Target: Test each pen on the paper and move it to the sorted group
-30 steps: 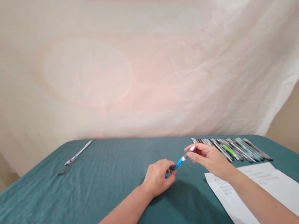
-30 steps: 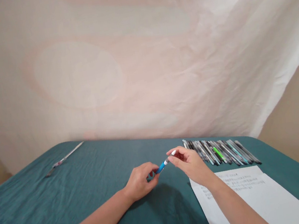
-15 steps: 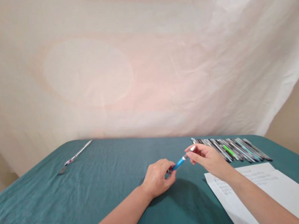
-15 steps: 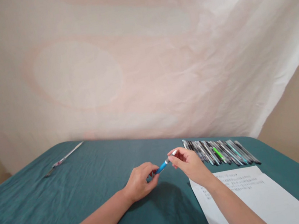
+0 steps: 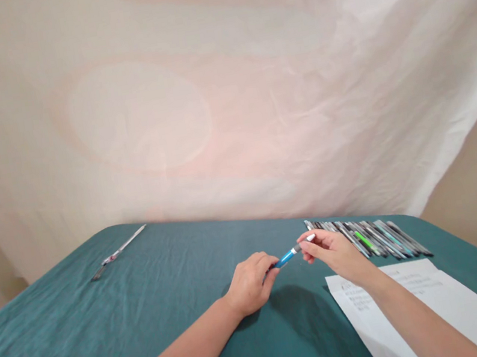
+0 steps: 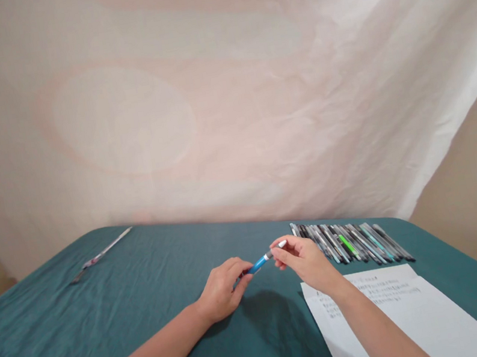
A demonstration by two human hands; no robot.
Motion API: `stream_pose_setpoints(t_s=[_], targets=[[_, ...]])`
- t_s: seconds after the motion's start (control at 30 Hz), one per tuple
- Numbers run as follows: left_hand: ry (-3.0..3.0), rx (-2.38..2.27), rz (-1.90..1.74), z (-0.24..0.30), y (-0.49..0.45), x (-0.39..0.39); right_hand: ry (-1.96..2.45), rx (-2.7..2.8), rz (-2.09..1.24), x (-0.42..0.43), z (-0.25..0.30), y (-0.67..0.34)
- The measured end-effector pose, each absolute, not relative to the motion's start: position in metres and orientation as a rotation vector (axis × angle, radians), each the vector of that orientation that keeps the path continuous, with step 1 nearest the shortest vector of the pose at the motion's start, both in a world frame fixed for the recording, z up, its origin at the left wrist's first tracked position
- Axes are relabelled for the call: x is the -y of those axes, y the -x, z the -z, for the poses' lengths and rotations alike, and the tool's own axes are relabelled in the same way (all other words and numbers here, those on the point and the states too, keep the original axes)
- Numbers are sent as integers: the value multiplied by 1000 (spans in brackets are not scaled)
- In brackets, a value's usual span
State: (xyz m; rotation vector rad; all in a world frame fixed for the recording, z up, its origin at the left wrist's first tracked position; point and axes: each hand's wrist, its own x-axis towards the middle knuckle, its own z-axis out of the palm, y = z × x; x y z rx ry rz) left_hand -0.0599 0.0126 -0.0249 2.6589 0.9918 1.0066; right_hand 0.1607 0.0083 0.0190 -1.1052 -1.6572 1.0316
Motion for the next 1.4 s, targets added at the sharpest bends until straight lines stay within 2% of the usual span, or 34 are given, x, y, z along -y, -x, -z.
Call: stream_pose_setpoints(t_s=[0.73,1.17,1.4], targets=[[-2488,-832,-875,19,59,-12,1115,1730,-1174,-10,-23,-173],[-2456,-939,-1186,30,59,-21,1129,1415,-1206,-14,-7,-160],[-2481,-1023,-1226,29,61,-21,1171,1311,-1137,-9,-8,-144]])
